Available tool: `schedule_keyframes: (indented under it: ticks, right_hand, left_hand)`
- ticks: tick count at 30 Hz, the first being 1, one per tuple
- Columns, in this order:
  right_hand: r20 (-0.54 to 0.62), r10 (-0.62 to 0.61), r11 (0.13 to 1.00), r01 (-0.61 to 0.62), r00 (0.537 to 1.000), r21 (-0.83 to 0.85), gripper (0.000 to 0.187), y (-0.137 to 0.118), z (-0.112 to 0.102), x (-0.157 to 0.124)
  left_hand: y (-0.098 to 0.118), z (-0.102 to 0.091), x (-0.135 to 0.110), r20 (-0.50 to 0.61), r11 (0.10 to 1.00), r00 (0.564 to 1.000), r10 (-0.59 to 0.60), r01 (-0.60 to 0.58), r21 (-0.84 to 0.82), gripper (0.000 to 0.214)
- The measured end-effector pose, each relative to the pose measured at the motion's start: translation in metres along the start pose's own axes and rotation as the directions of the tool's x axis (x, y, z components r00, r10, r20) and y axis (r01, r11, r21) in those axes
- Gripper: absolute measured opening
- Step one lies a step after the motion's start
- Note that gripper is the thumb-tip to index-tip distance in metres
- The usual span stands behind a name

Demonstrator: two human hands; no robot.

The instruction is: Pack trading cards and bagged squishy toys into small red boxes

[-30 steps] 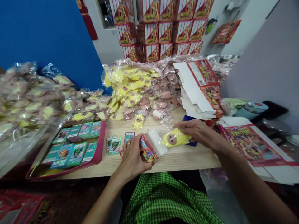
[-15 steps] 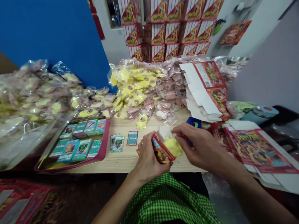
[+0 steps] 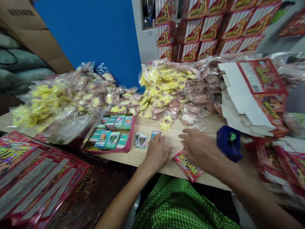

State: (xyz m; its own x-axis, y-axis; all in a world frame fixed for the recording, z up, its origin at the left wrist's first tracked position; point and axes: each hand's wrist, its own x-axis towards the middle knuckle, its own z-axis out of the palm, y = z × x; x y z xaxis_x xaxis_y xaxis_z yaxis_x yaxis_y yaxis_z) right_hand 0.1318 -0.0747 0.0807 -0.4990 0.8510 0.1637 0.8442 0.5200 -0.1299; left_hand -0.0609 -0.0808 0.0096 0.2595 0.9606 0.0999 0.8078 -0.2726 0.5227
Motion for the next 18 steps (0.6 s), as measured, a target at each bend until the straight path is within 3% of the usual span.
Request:
schedule_keyframes:
  ticks: [2, 5, 8, 11, 14, 18]
  right_hand:
    - [0.225, -0.002, 0.999, -0.008, 0.974, 0.044, 0.029, -0.029, 0.021, 0.028]
    - [0.308, 0.018, 0.998, -0.037, 0.951, 0.057, 0.048, -0.061, 0.053, 0.058]
    - [0.375, -0.035, 0.997, 0.006, 0.926, 0.077, 0.067, -0.080, 0.076, 0.049]
    - [0.359, -0.152, 0.988, 0.136, 0.921, 0.070, 0.066, -0.092, 0.093, 0.012]
    - [0.260, -0.230, 0.964, 0.257, 0.938, -0.074, 0.043, -0.098, 0.103, -0.019]
    - [0.277, -0.233, 0.962, 0.263, 0.932, -0.078, 0.039, -0.094, 0.106, -0.012]
  left_hand:
    - [-0.037, -0.015, -0.006, 0.001, 0.996, 0.999, -0.042, 0.042, 0.085, 0.057]
    - [-0.079, -0.031, -0.024, 0.172, 0.974, 0.982, -0.083, 0.043, 0.222, 0.087]
    - [-0.107, -0.035, -0.052, 0.333, 0.945, 0.941, -0.055, -0.059, 0.322, 0.092]
    - [-0.130, -0.031, -0.081, 0.301, 0.912, 0.949, 0.097, -0.206, 0.356, 0.069]
    - [-0.149, -0.027, -0.099, 0.217, 0.876, 0.941, 0.259, -0.323, 0.358, 0.060]
    - [-0.158, -0.025, -0.099, 0.139, 0.860, 0.917, 0.375, -0.400, 0.318, 0.075]
